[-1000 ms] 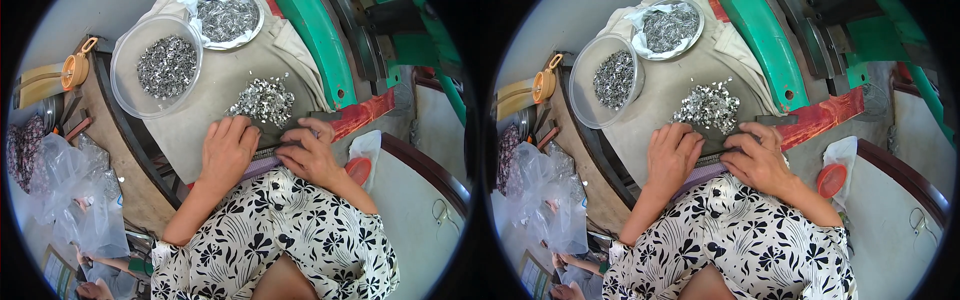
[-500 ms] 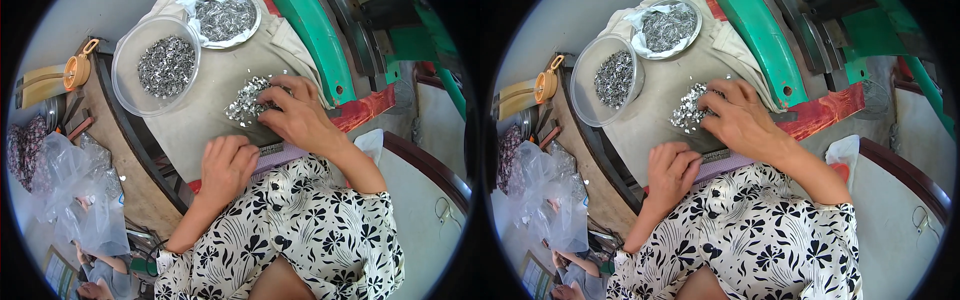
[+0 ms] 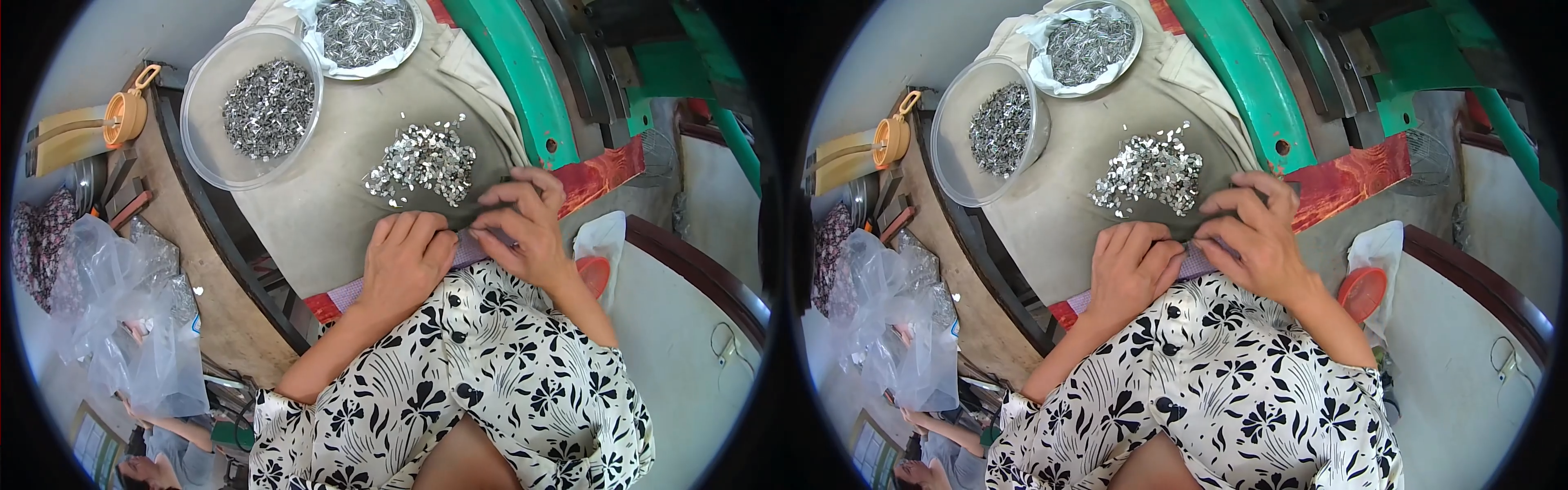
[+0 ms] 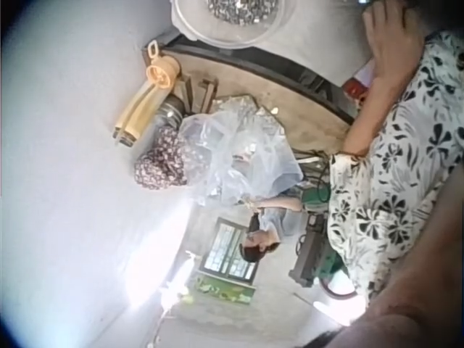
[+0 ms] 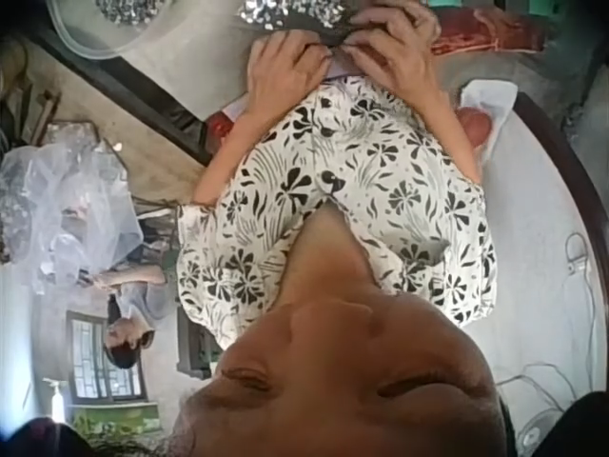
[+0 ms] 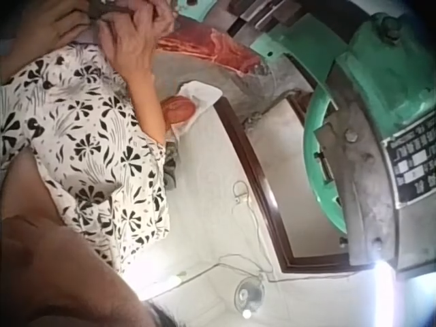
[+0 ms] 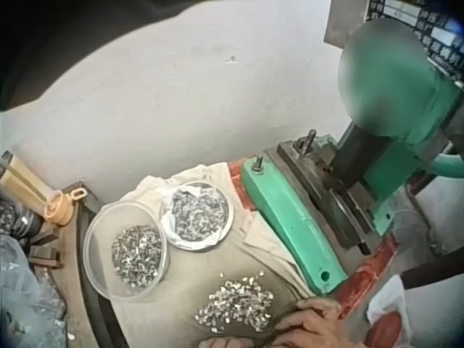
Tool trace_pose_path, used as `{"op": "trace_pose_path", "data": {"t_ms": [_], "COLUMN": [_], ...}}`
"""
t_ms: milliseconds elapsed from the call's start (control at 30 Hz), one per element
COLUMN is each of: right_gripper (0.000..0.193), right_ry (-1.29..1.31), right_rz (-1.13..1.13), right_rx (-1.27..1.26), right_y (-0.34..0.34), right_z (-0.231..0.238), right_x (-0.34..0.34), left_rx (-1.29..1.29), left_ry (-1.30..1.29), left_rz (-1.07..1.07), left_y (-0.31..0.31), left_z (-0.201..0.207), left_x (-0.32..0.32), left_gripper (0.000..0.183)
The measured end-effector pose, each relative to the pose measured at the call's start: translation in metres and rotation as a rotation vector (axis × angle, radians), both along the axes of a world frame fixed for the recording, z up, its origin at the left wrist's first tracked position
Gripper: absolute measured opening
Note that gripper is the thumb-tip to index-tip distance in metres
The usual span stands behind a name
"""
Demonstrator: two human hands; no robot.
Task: The recorder aligns small metal fasteners onto a guide rail and then uses a press machine to secure them.
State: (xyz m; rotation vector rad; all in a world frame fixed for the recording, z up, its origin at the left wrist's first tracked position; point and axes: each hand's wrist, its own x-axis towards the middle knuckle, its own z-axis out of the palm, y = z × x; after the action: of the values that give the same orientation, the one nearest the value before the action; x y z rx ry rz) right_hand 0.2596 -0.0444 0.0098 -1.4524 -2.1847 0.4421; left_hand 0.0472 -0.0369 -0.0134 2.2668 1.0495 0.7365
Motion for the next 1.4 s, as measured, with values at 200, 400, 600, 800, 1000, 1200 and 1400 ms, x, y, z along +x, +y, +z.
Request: {"op": "trace_pose_path", "data": {"t_ms": [200, 400, 600, 800, 1000, 1200, 1400], "right_gripper": [0.018, 0.018, 0.018, 0.018, 0.018, 0.02, 0.022], "right_ry": [0.014, -0.056, -0.06, -0.156, -0.117, -0.082, -0.067], "right_rz": [0.007, -0.01, -0.012, 0.095, 0.068, 0.035, 0.125], "right_rx": [0.003, 0.035, 0.022, 0.03, 0.012, 0.031, 0.024], "right_y": [-0.018, -0.018, -0.018, -0.008, -0.006, -0.008, -0.005], "right_z": [-0.014, -0.009, -0.006, 0.002, 0.006, 0.005, 0.005], "right_x": [-0.008, -0.017, -0.018, -0.021, -0.015, -0.015, -0.023], "left_rx": [-0.022, -0.1, -0.142, -0.143, -0.145, -0.136, -0.204], "left_ry": [0.059, 0.071, 0.049, 0.067, 0.042, 0.036, -0.002], "left_rz": [0.023, 0.16, 0.18, 0.191, 0.194, 0.182, 0.211], "left_y": [-0.001, -0.011, -0.014, -0.016, -0.016, -0.014, -0.016], "left_z": [0.007, 0.011, 0.01, 0.011, 0.012, 0.011, 0.01], "left_x": [-0.007, -0.03, -0.037, -0.049, -0.053, -0.054, -0.054], "left_gripper": [0.021, 0.033, 0.032, 0.028, 0.024, 0.024, 0.027]}}
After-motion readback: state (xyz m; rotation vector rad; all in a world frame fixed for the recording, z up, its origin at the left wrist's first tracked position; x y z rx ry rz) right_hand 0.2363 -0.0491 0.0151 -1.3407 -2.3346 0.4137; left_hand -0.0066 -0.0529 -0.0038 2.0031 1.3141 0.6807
